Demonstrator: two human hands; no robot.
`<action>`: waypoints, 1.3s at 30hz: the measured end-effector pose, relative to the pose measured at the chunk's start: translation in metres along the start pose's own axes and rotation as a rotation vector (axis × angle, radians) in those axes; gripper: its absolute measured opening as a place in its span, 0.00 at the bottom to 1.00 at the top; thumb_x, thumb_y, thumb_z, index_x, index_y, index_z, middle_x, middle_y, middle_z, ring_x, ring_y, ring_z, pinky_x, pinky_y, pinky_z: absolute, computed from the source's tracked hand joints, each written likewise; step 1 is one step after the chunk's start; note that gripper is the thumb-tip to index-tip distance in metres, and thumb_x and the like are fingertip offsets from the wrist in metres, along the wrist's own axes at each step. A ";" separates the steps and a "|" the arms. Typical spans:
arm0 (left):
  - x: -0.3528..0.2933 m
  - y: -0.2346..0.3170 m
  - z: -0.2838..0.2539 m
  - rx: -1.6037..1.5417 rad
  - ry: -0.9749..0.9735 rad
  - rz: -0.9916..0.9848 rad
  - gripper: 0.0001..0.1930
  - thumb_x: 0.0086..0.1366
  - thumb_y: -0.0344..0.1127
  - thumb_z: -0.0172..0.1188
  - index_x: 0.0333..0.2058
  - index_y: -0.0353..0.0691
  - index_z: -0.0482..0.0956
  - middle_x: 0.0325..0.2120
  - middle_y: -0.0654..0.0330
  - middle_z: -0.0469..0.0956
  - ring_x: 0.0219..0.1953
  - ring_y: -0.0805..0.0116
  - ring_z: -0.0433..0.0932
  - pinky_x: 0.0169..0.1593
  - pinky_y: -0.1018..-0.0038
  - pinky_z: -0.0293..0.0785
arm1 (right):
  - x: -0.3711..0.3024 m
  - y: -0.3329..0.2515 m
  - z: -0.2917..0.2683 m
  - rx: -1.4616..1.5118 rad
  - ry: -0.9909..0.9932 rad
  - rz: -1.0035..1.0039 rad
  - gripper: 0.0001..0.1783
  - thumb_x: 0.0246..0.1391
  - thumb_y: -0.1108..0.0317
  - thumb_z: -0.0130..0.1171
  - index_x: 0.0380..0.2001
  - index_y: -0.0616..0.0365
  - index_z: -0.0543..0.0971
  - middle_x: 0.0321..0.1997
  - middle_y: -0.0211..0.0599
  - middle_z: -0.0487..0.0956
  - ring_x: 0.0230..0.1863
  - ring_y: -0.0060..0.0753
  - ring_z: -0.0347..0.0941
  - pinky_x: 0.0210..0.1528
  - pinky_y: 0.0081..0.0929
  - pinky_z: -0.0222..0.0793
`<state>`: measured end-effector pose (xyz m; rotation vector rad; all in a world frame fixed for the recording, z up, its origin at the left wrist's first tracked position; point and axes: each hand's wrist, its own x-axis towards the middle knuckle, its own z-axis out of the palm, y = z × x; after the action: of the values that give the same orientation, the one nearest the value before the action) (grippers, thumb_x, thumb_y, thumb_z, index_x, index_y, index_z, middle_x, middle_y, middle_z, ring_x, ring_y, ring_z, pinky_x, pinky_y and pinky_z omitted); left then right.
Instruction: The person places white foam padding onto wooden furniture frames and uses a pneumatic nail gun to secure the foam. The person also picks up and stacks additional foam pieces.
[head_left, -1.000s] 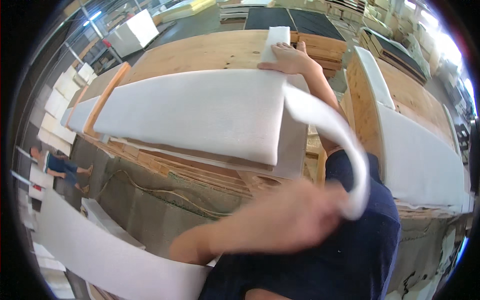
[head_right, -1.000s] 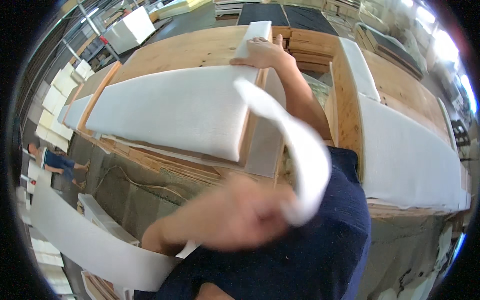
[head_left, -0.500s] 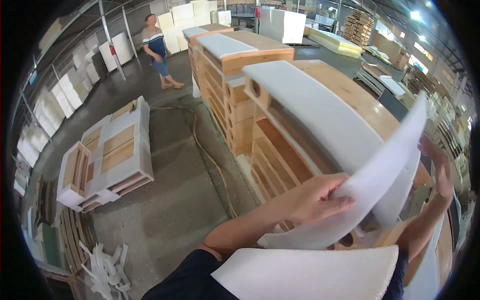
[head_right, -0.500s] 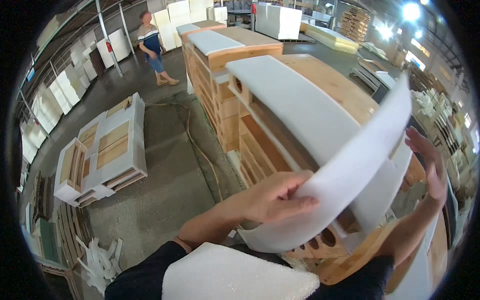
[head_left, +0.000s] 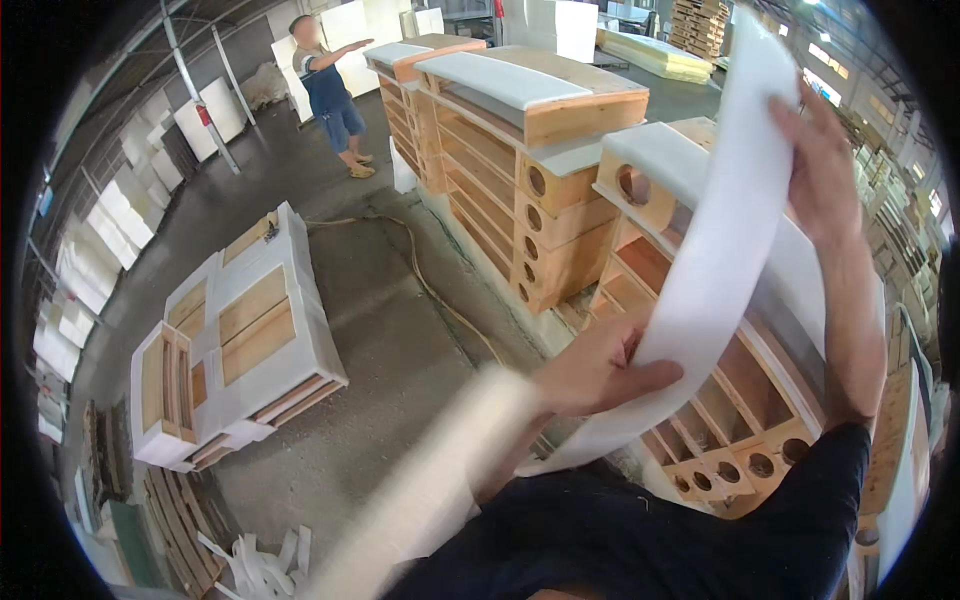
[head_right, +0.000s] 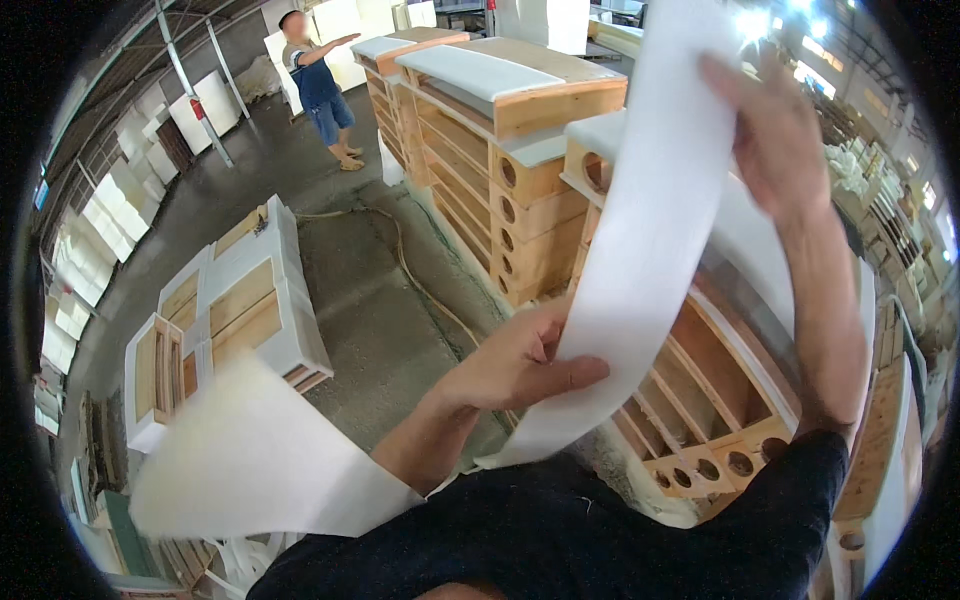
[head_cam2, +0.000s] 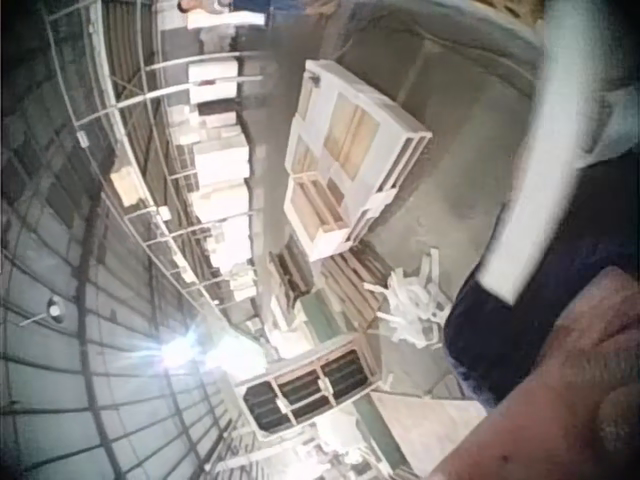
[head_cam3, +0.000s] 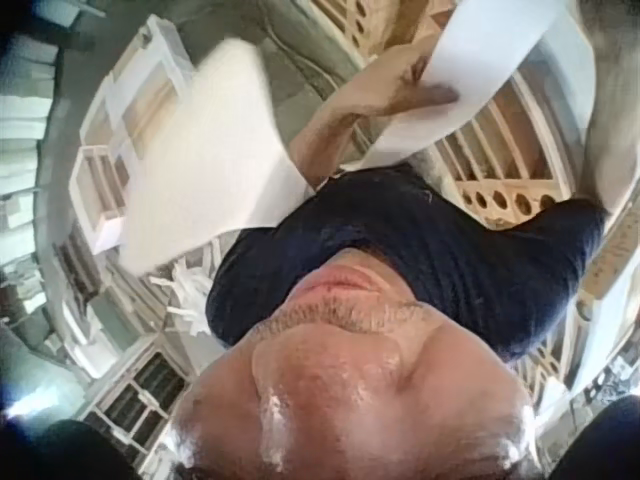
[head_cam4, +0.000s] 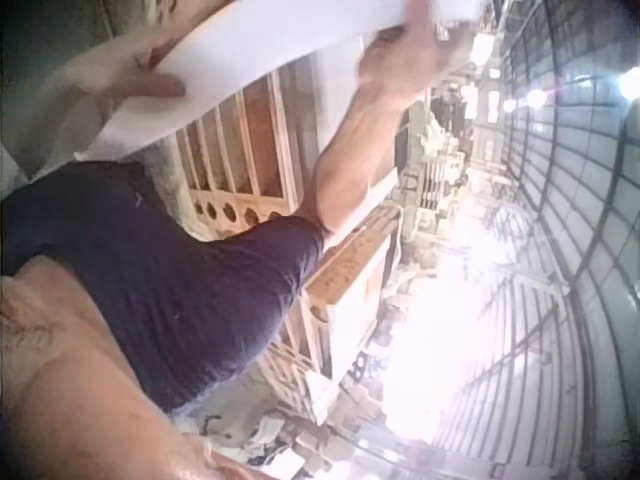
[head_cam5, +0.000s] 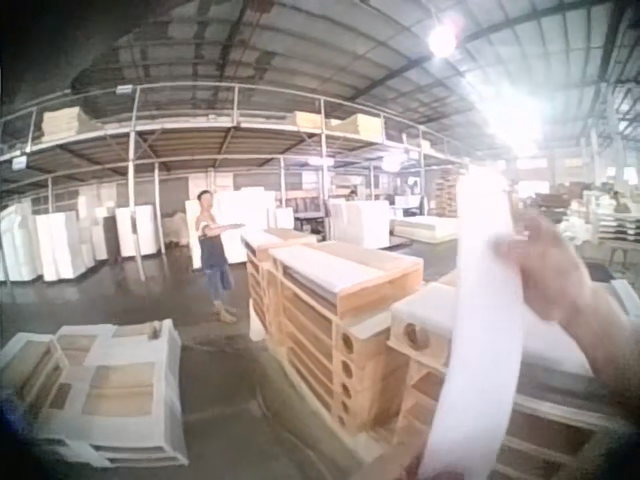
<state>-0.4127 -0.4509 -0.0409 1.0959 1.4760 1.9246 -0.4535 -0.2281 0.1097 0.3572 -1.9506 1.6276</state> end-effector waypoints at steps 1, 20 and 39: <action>-0.008 0.003 -0.007 0.071 0.010 -0.053 0.18 0.62 0.31 0.58 0.51 0.37 0.69 0.40 0.61 0.76 0.41 0.75 0.73 0.44 0.74 0.71 | 0.021 -0.004 0.003 -0.004 0.035 -0.049 0.32 0.56 0.61 0.57 0.59 0.66 0.60 0.47 0.43 0.74 0.46 0.28 0.73 0.49 0.28 0.70; 0.214 -0.004 -0.173 0.072 -0.059 -0.056 0.26 0.56 0.30 0.64 0.53 0.32 0.67 0.39 0.60 0.76 0.39 0.77 0.73 0.43 0.78 0.71 | 0.362 0.185 -0.234 0.038 0.069 0.267 0.13 0.55 0.70 0.54 0.42 0.65 0.74 0.35 0.42 0.80 0.37 0.38 0.78 0.41 0.37 0.75; 0.371 -0.078 -0.283 -0.139 -0.314 -0.061 0.27 0.64 0.35 0.52 0.56 0.22 0.58 0.44 0.40 0.73 0.46 0.58 0.75 0.50 0.68 0.69 | 0.405 0.465 -0.275 -0.614 0.074 0.757 0.17 0.50 0.55 0.62 0.41 0.50 0.79 0.34 0.25 0.78 0.34 0.20 0.71 0.34 0.23 0.64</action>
<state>-0.8620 -0.3040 -0.0295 1.2102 1.1741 1.6936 -0.9602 0.2021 -0.0067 -0.7488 -2.5542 1.2747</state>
